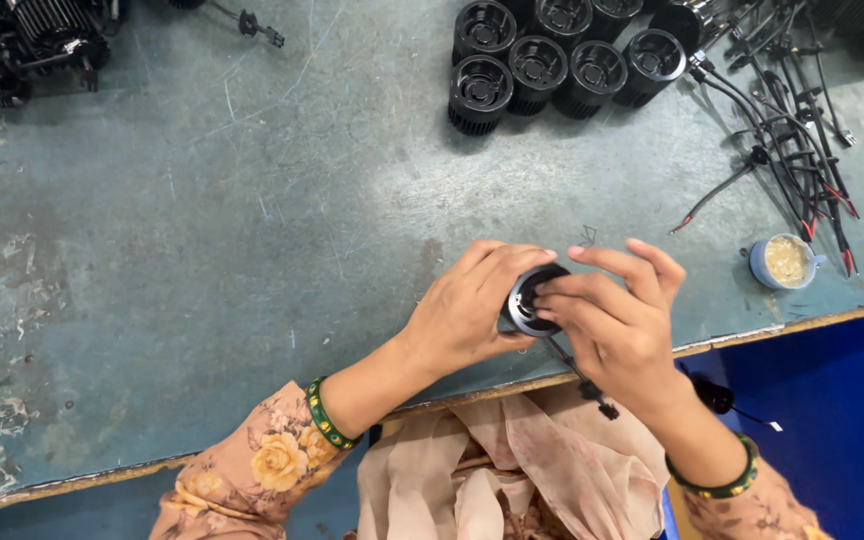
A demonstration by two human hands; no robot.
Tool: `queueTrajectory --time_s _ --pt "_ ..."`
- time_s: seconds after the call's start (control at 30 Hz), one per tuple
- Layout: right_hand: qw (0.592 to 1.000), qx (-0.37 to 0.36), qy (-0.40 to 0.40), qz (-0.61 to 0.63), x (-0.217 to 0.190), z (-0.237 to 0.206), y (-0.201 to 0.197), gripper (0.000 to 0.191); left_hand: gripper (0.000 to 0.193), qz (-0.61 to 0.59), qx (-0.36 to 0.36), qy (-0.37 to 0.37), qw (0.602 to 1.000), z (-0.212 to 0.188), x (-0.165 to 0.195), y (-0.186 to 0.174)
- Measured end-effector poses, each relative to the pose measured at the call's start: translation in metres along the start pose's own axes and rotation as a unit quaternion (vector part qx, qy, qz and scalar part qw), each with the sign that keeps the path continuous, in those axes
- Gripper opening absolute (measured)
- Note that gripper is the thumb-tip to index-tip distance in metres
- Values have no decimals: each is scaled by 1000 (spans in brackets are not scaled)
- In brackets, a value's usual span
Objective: The person repeatedly picks a black cylindrical component and a wire, applies a paste to the wire end, inserts the wire into the component, and places the assembled unit into a blue bin. The process is repeated multiple times.
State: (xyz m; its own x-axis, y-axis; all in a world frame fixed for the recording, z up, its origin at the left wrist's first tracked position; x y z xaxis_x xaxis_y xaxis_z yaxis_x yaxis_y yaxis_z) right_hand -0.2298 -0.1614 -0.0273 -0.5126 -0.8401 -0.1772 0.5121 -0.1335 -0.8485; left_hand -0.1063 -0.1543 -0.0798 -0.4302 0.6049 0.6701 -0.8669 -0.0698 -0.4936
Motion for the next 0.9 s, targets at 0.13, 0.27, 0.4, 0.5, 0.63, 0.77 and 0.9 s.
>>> queueTrajectory --time_s 0.13,0.27,0.4,0.5,0.63,0.77,0.9 --pt "995 37 57 68 5 -18 1 11 77 19 9 -50 999 1 -9 -7" --pt "982 118 99 106 8 -42 -21 7 76 34 34 -36 998 4 -6 -16" --pt "956 242 117 121 7 -64 -56 8 72 33 34 -25 999 4 -3 -17" --pt "917 348 119 154 7 -78 -78 12 69 37 26 -19 999 3 -1 -13" --pt "945 258 161 121 7 -74 -87 10 71 42 -19 -4 999 3 1 -4" --pt "947 171 208 174 30 -68 -64 7 83 30 -43 21 998 11 15 1" --pt "919 207 238 236 57 -80 -52 7 51 20 -40 17 999 26 42 16"
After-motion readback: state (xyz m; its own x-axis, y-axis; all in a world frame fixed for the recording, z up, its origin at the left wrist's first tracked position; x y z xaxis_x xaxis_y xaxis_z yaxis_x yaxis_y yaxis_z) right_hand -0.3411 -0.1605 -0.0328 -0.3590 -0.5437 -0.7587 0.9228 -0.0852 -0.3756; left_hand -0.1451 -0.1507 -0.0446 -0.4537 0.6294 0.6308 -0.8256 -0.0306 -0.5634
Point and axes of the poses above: each hand's wrist, its own z-axis towards the middle knuckle, its own y-axis out of the palm, x = y × z, the point moved 9 cm from there along z, towards the middle knuckle, and after that the axes turned 2 degrees about -x, right-handed, at the moved point
